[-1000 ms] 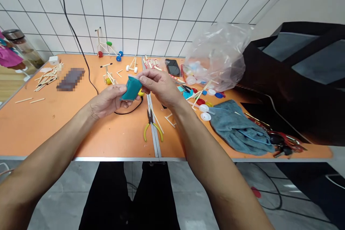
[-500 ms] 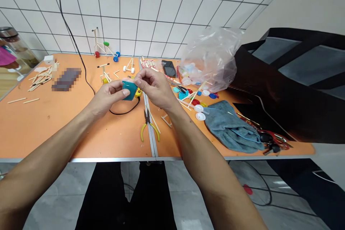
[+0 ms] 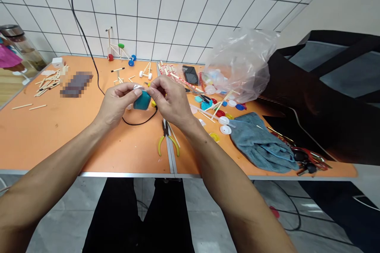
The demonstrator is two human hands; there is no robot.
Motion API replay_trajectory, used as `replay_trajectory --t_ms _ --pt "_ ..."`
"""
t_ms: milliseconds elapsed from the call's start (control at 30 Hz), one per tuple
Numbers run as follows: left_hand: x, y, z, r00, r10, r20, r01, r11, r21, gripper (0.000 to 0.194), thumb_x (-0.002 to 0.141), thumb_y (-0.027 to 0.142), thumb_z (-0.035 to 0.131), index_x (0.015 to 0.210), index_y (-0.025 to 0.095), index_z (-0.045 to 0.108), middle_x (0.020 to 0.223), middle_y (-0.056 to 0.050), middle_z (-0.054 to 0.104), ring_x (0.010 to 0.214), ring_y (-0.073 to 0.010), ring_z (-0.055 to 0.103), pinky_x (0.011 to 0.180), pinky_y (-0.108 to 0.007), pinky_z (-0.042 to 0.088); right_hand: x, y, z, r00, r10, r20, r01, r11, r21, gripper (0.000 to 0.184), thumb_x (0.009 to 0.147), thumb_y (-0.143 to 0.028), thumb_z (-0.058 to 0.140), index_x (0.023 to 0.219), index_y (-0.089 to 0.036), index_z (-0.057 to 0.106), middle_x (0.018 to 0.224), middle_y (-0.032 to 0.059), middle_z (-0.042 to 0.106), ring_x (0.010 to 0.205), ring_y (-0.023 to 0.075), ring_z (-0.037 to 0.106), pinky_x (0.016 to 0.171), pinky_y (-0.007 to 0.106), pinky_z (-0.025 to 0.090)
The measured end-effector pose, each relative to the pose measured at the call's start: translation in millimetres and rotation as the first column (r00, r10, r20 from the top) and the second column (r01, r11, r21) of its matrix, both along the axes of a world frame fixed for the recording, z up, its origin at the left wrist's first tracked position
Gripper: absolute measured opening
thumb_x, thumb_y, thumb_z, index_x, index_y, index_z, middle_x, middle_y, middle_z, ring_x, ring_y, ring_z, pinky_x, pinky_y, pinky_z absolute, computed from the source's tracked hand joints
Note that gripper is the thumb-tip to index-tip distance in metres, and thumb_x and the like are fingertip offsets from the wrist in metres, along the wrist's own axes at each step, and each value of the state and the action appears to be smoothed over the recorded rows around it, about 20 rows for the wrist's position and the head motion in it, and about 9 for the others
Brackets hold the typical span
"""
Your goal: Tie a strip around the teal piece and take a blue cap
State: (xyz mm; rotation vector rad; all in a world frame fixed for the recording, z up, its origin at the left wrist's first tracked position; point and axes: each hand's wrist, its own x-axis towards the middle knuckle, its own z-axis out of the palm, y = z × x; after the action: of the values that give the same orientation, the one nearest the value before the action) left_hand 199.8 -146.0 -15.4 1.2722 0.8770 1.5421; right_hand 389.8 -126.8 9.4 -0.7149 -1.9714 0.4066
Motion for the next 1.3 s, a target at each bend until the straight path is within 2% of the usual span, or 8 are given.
replay_trajectory --t_ms 100,267,500,600,767,867,1167,1300 --pt "0 -1 0.3 1.0 0.028 -0.005 -0.028 0.999 0.019 0.033 0.074 0.053 0.101 0.081 0.023 0.088 0.078 -0.004 0.08 0.064 -0.0139 0.064 0.056 -0.027 0.047 -1 0 0.6 1.0 0.017 -0.02 -0.018 0.999 -0.052 0.051 0.111 -0.07 0.056 0.084 -0.026 0.052 0.082 0.0008 0.062 0.076 0.0182 0.055 0.074 0.035 0.045" --pt "0 -3 3.5 0.998 0.056 -0.035 -0.054 0.998 0.039 0.024 0.077 0.046 0.097 0.076 0.024 0.086 0.082 -0.005 0.083 0.074 -0.0184 0.071 0.065 -0.031 0.056 -1 0 0.9 0.999 0.035 -0.029 -0.038 0.991 -0.132 0.055 0.108 -0.074 0.059 0.084 -0.025 0.055 0.081 0.0001 0.062 0.077 0.0172 0.055 0.073 0.034 0.043" --pt "-2 -3 3.5 0.996 0.081 -0.048 -0.081 0.997 0.0 0.022 0.077 0.038 0.096 0.074 0.021 0.082 0.077 -0.006 0.081 0.072 -0.0196 0.073 0.065 -0.031 0.057 -2 0 -0.6 0.998 0.053 -0.027 -0.058 0.974 -0.217 0.057 0.103 -0.076 0.063 0.083 -0.024 0.059 0.08 -0.0003 0.063 0.075 0.0164 0.055 0.073 0.033 0.042" --pt "-3 -4 4.3 0.994 0.079 -0.07 -0.078 0.997 0.017 0.023 0.077 0.039 0.096 0.073 0.021 0.082 0.075 -0.005 0.079 0.07 -0.0186 0.07 0.063 -0.03 0.056 -1 0 0.0 0.999 0.039 0.001 -0.038 0.978 -0.207 0.052 0.103 -0.072 0.064 0.083 -0.024 0.059 0.081 0.0003 0.066 0.076 0.0168 0.055 0.073 0.033 0.043" --pt "-1 -7 5.7 0.991 0.076 -0.106 -0.073 0.997 0.033 0.023 0.079 0.039 0.096 0.072 0.022 0.082 0.074 -0.004 0.077 0.068 -0.017 0.067 0.062 -0.029 0.054 -2 -2 0.3 0.997 0.032 0.074 -0.019 0.986 -0.164 0.028 0.103 -0.044 0.064 0.084 -0.024 0.061 0.082 0.0003 0.067 0.075 0.0168 0.056 0.073 0.033 0.044" --pt "1 -8 6.8 0.993 0.059 -0.105 -0.058 0.998 0.011 0.022 0.079 0.04 0.096 0.076 0.022 0.083 0.076 -0.003 0.077 0.068 -0.0165 0.066 0.061 -0.029 0.053 -2 -1 -0.3 0.995 0.001 0.104 0.012 0.992 -0.122 0.02 0.102 -0.035 0.063 0.084 -0.024 0.059 0.084 0.0012 0.068 0.076 0.0174 0.056 0.074 0.033 0.044" --pt "1 -8 8.6 0.99 0.047 -0.135 -0.051 0.998 -0.025 0.028 0.076 0.043 0.099 0.072 0.021 0.083 0.073 -0.003 0.077 0.068 -0.017 0.067 0.064 -0.03 0.054 -3 0 -7.0 0.994 -0.006 0.107 0.008 1.0 -0.02 0.025 0.108 -0.037 0.06 0.087 -0.026 0.053 0.09 0.0029 0.066 0.084 0.0202 0.061 0.08 0.035 0.045" --pt "1 -10 9.0 0.982 0.102 -0.162 -0.1 0.995 0.024 0.027 0.078 0.04 0.099 0.072 0.02 0.082 0.074 -0.005 0.079 0.071 -0.0182 0.07 0.068 -0.03 0.056 -6 -2 -7.8 0.994 -0.024 0.104 0.028 0.999 -0.039 0.036 0.112 -0.051 0.057 0.087 -0.026 0.052 0.089 0.0034 0.066 0.083 0.0207 0.058 0.079 0.037 0.045"
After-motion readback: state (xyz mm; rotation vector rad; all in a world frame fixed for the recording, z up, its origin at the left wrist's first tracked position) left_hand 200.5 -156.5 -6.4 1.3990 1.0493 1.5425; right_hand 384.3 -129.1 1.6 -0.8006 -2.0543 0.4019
